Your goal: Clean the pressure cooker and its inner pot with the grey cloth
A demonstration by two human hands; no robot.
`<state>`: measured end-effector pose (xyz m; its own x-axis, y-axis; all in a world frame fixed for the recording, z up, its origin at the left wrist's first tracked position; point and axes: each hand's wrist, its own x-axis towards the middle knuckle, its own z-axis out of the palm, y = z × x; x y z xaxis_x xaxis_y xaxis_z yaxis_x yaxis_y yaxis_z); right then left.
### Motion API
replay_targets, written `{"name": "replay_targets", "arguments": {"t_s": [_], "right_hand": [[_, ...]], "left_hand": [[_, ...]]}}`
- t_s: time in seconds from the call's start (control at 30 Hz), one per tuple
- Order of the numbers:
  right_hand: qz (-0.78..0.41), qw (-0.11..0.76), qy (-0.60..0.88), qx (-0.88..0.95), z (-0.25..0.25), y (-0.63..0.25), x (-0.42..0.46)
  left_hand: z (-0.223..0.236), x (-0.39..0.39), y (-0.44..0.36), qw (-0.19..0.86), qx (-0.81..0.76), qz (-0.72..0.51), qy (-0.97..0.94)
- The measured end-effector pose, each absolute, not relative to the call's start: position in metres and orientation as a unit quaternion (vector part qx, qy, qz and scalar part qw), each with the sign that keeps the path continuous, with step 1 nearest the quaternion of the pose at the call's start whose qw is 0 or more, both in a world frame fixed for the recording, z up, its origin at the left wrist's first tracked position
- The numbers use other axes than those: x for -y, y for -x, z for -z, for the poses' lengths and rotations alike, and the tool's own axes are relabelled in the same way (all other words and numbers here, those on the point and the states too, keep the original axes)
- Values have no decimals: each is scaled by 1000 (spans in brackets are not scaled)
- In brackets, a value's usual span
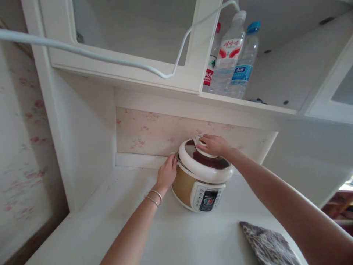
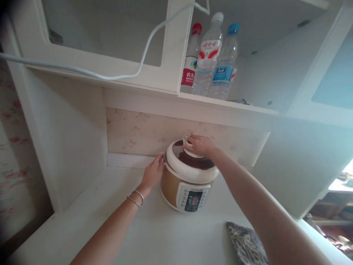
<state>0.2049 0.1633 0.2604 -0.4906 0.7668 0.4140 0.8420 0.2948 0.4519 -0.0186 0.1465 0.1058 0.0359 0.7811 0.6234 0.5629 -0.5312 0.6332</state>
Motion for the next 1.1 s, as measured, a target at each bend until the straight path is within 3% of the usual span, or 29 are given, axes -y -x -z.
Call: {"name": "replay_targets", "arguments": {"t_s": [0.67, 1.1], "right_hand": [[203, 3, 667, 717, -252, -174, -194], [211, 0, 569, 795, -254, -190, -192]], "left_hand": [[-107, -146, 22, 88, -472, -504, -718], [-108, -144, 23, 94, -470, -503, -719]]}}
